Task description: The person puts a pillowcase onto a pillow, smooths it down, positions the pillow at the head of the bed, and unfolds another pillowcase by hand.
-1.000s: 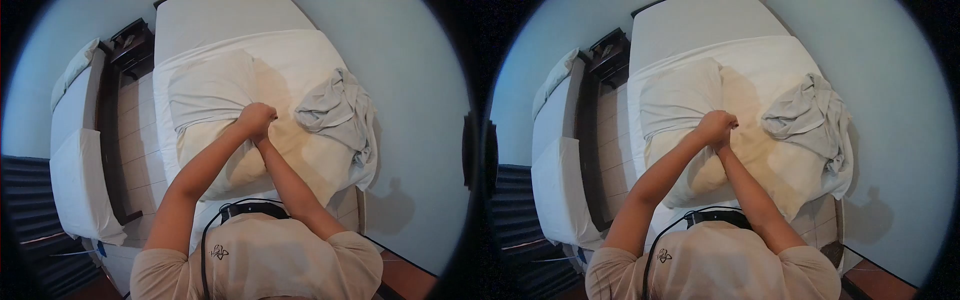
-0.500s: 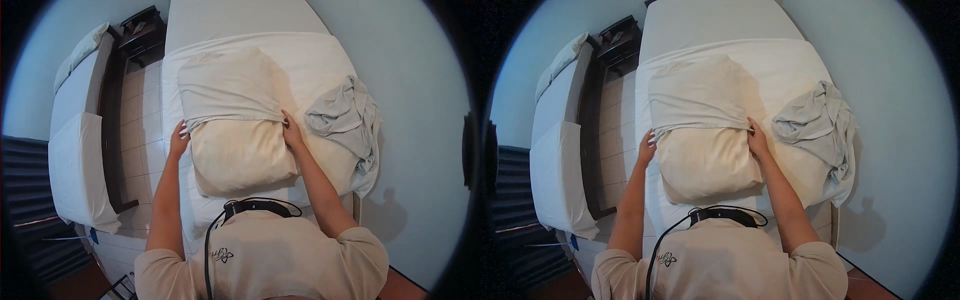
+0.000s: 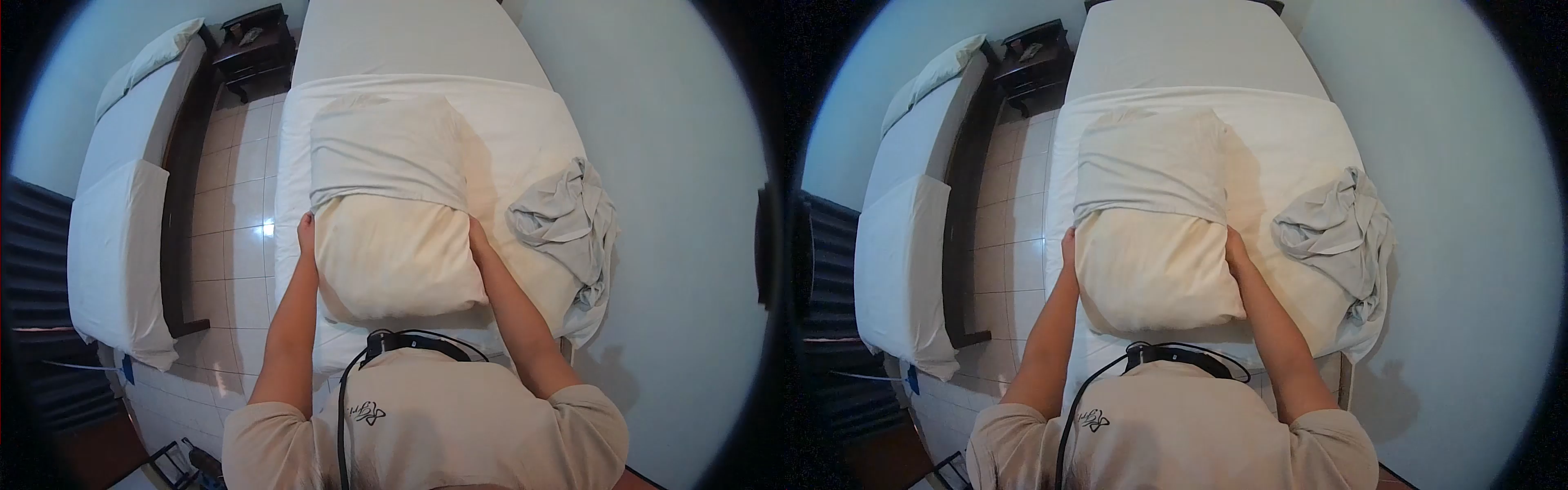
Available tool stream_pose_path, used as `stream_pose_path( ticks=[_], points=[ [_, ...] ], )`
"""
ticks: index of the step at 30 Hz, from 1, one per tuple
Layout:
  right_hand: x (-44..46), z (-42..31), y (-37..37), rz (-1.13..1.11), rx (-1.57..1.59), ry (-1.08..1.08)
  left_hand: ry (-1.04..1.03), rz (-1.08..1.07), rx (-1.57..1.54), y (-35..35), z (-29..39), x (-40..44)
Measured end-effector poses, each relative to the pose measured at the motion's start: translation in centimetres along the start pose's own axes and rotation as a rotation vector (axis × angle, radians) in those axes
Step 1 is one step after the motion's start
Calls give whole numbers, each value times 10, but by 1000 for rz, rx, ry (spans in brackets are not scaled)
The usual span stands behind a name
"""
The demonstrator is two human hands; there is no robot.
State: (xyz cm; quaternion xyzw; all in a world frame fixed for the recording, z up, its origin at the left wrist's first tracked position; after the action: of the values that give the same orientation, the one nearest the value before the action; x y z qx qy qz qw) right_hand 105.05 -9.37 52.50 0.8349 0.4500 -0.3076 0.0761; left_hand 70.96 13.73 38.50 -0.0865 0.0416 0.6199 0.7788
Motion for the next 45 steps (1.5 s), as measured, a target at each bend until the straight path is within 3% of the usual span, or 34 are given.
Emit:
stream_pose_path(
  ticks=[3,8,11,14,15,16,17,18,21,22,25,26,28,33,35,39,41,42,44,45],
  points=[
    [4,-14,6,2,-44,73,155,-64,-24,-2,64,5],
    [-25,-102,-12,4,457,411,-4,-213,216,-5,208,37],
    [-46,-174,-31,33,622,667,-262,-179,-1,-16,303,27],
    [-72,-244,-19,6,-66,722,-554,-137,-376,-29,375,8],
    [-88,-259,-21,31,-103,803,-575,-121,-421,-33,395,-1],
    [-131,-271,-45,190,-73,860,-485,-98,-353,-35,409,-3],
    [-122,-277,-40,79,26,874,-394,-82,-285,-36,423,-6],
    [-121,-283,-41,23,56,788,-213,-43,-152,-36,427,-4],
    [-118,-293,-26,-78,166,642,-147,-134,-64,-30,444,-9],
    [-116,-295,-23,-133,243,588,-24,-154,-122,-29,445,-15],
    [-153,-290,-36,-200,388,465,-74,-177,-253,-35,450,-51],
    [-149,-289,-35,-202,265,448,-66,-178,-252,-32,452,-59],
    [-130,-286,-14,-184,202,447,54,-205,73,-25,453,-74],
    [-154,-285,-16,-192,90,398,64,-253,273,-7,456,-109],
    [-160,-285,-12,-180,3,414,65,-272,508,0,459,-116],
    [-188,-287,-14,-233,14,401,107,-273,411,12,465,-128],
    [-201,-290,-21,-219,-54,395,142,-406,772,36,467,-109],
    [-211,-290,-26,-220,-61,404,136,-404,771,30,481,-123],
    [-211,-293,-22,-269,-104,402,50,-364,1182,7,516,-171],
    [-216,-293,-26,-271,-102,400,52,-363,1184,5,519,-175]
  ],
)
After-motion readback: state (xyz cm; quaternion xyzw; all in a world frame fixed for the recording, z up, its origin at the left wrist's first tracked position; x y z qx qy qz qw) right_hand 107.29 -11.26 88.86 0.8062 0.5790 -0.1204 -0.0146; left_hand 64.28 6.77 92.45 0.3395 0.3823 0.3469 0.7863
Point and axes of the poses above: each hand's wrist, its own x-axis towards the middle knuckle, its own y-axis out of the back of the hand, z = x × y, the point moved 3 cm from there along x, towards the middle knuckle, and after that the axes turned 1 degree about x, right-handed, at the moved point
